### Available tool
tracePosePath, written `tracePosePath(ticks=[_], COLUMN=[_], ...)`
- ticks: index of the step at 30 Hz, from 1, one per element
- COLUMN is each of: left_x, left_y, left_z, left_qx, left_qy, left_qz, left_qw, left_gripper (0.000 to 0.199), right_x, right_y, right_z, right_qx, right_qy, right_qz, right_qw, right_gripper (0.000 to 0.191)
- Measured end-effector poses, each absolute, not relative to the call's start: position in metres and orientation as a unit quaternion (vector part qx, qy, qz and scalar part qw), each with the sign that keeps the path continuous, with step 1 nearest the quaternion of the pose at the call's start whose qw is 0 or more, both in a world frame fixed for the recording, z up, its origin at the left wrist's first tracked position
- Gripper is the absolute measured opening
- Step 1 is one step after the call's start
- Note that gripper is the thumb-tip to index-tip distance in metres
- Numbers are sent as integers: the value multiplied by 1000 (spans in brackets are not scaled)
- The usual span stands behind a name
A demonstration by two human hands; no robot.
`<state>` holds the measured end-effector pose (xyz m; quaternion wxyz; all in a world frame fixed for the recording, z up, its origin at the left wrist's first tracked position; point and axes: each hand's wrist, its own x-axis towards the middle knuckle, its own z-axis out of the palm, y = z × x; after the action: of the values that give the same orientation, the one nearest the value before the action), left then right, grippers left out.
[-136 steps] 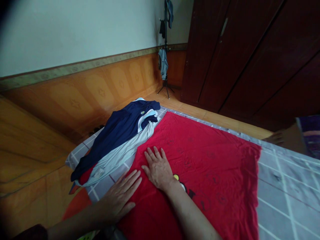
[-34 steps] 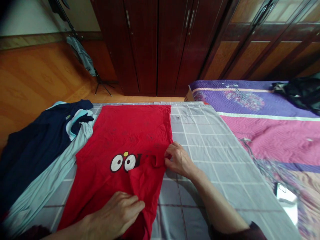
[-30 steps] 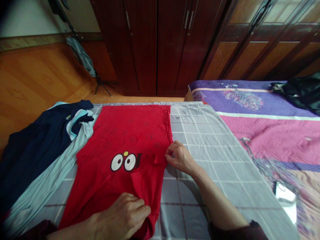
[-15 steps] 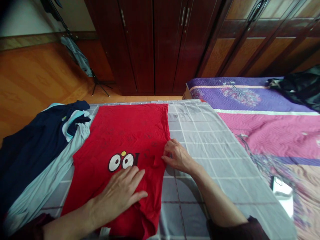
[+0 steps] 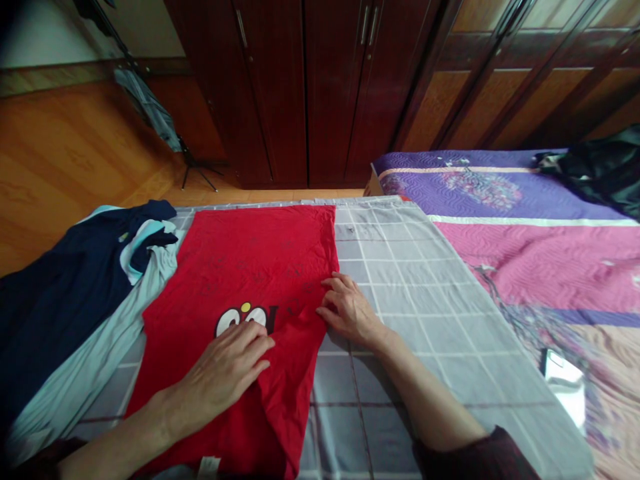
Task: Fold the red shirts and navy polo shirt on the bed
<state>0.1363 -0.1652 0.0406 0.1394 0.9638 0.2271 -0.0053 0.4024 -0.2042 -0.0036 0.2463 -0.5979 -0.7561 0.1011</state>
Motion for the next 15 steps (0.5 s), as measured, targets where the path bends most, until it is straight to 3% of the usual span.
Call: tracePosePath(ticks=[3,7,11,15], left_x=[143,153,156,156], left_y=[-186,-208,-214,-211], left_z=[42,40,37,26], left_qx=[983,996,997,996], left_qy=[97,-2,-23,28], left_qz=[-4,-9,2,22], left_qw=[155,92,77,86], left_gripper=[10,7,6,24], right_x=[403,401,397,396], right_y=[-205,-205,-204,-203], right_z=[-2,-1,-2,-6], right_qx=[-594,-574,-563,-605], right_qy=[-760,-762,-747,-740], right_qz=[107,124,124,94], right_qw=[241,272,332,279], right_gripper=[10,10,11,9])
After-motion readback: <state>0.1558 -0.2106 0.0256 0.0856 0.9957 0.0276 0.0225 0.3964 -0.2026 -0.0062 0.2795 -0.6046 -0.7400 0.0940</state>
